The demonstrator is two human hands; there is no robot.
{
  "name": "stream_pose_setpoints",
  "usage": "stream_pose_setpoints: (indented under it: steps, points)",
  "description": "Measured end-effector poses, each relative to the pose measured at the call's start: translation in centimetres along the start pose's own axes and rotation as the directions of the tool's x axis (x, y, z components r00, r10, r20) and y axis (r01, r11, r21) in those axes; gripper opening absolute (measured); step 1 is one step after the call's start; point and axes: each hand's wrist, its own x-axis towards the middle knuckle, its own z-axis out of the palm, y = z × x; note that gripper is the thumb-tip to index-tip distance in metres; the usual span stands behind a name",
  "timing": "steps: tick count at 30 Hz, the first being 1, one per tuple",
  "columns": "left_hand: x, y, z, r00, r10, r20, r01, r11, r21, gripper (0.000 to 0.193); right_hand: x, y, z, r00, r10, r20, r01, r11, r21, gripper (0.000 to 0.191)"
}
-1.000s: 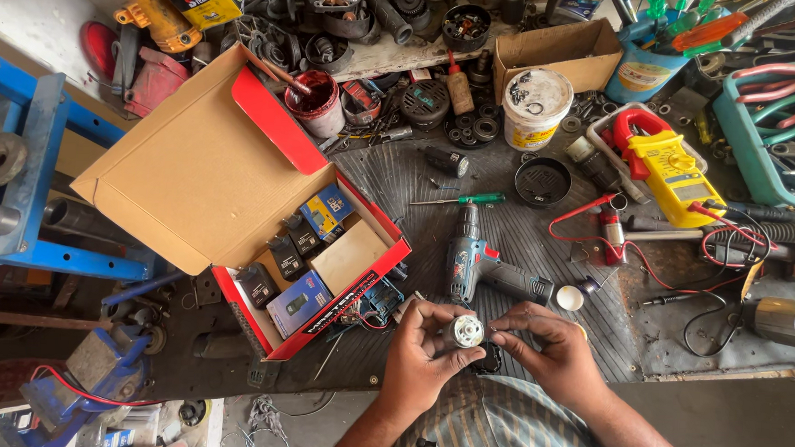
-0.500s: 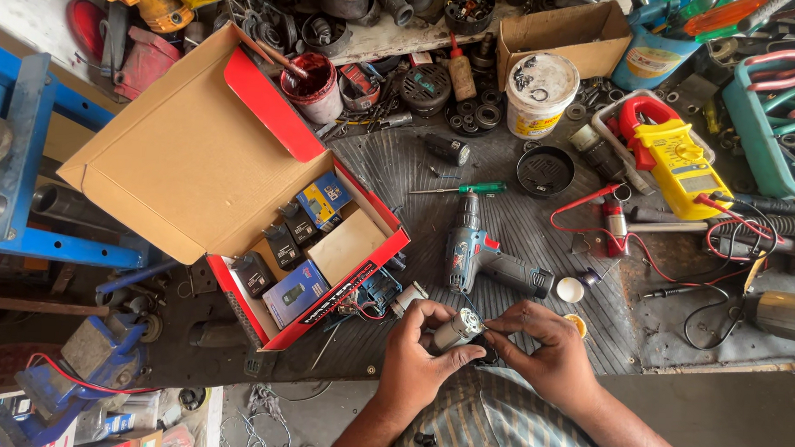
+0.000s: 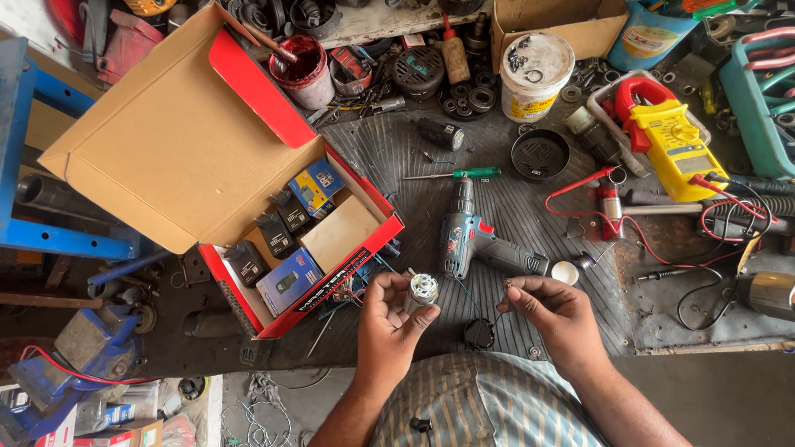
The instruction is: The person opens a box of electrical components, removes a small cylindrical part, and uses a multimeter to test it. They then place the part back in the box and close it. The person also handles a power drill and a wire cutter on the workbench.
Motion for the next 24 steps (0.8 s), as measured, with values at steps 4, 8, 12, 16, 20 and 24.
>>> stream_pose_setpoints:
  steps: [4,8,12,16,20,24]
  points:
    - [-0.2,0.3,0.3,0.999,-0.028,0.032,0.026,0.997,0.071,0.049,-0.2,-0.2,0.3,1.0,0.0,0.014,0.0,1.0,-0.017,0.022]
    - [-0.6,1.4,1.2,0.995,-0.046,0.086,0.026,0.973,0.228,0.059,-0.9,-1.5,1.1,0.992,-0.109,0.064,0.12,0.974,-0.192,0.019]
    - [-1.1,3.0,2.4,0.99,-0.064,0.128,0.008,0.919,0.393,0.07,-2.4,-3.4,2.4,0.895,-0.398,0.2,0.444,0.757,-0.48,0.017]
    - [-1.2,4.4,3.2,0.977,0.074,0.199,-0.17,0.833,0.526,0.068,-3.4,-4.9,3.5,0.861,-0.448,0.239,0.499,0.662,-0.559,0.021]
    - [-1.2,4.7,3.4,0.972,0.094,0.216,-0.198,0.825,0.53,0.061,-3.8,-5.3,3.8,0.849,-0.473,0.237,0.511,0.616,-0.6,0.021]
    - [-1.2,4.4,3.4,0.975,0.107,0.193,-0.196,0.827,0.527,0.059,-3.9,-5.0,3.7,0.841,-0.481,0.247,0.52,0.596,-0.612,0.021]
